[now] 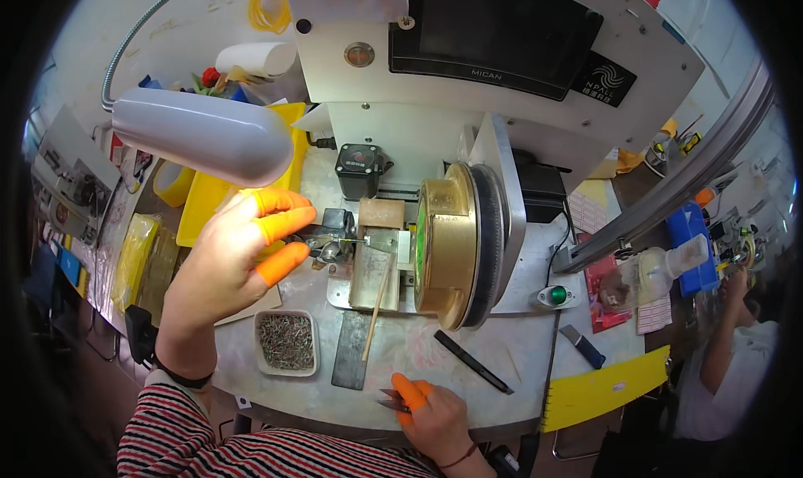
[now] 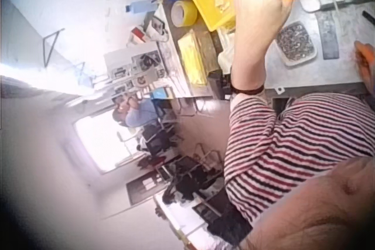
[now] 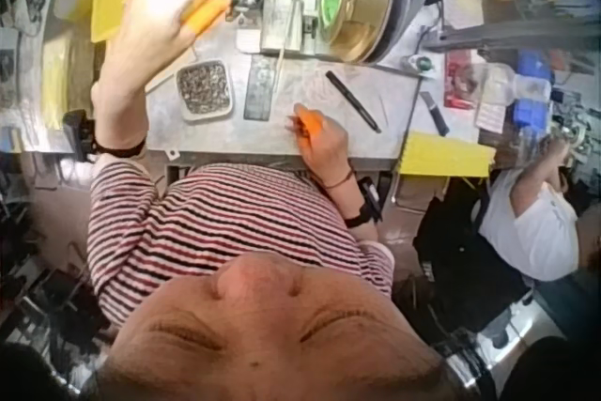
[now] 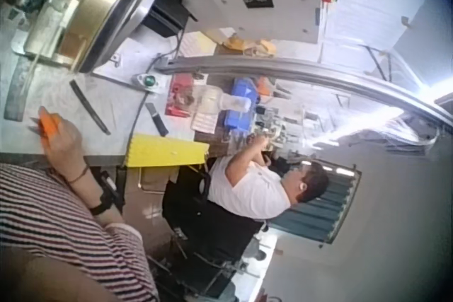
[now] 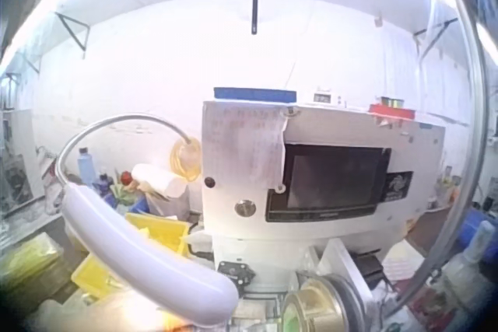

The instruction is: Assembling small metal and electronic components using various hand tools and specialized machinery.

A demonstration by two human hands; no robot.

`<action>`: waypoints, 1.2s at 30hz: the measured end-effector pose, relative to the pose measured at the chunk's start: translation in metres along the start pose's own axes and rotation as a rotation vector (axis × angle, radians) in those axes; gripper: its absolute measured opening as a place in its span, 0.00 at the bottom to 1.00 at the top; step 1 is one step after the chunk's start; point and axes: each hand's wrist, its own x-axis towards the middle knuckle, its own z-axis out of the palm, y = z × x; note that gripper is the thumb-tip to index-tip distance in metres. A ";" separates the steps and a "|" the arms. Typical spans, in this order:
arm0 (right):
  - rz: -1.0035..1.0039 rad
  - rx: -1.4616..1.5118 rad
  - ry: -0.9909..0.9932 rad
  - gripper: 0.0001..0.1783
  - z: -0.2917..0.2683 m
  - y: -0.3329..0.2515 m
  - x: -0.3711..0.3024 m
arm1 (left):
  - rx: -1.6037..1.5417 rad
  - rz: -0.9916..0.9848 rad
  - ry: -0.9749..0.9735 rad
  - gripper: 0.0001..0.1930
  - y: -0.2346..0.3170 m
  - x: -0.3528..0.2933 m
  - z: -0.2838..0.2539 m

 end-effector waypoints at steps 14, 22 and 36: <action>0.012 0.066 -0.008 0.20 -0.007 0.000 -0.003 | 0.004 -0.230 -0.258 0.04 0.024 -0.013 -0.017; 0.108 0.612 -0.010 0.24 -0.049 -0.057 0.025 | -0.484 -0.140 0.038 0.04 0.004 -0.004 -0.019; 0.682 1.942 -0.214 0.32 -0.010 -0.058 0.114 | -1.326 -0.223 0.111 0.08 -0.006 0.017 0.016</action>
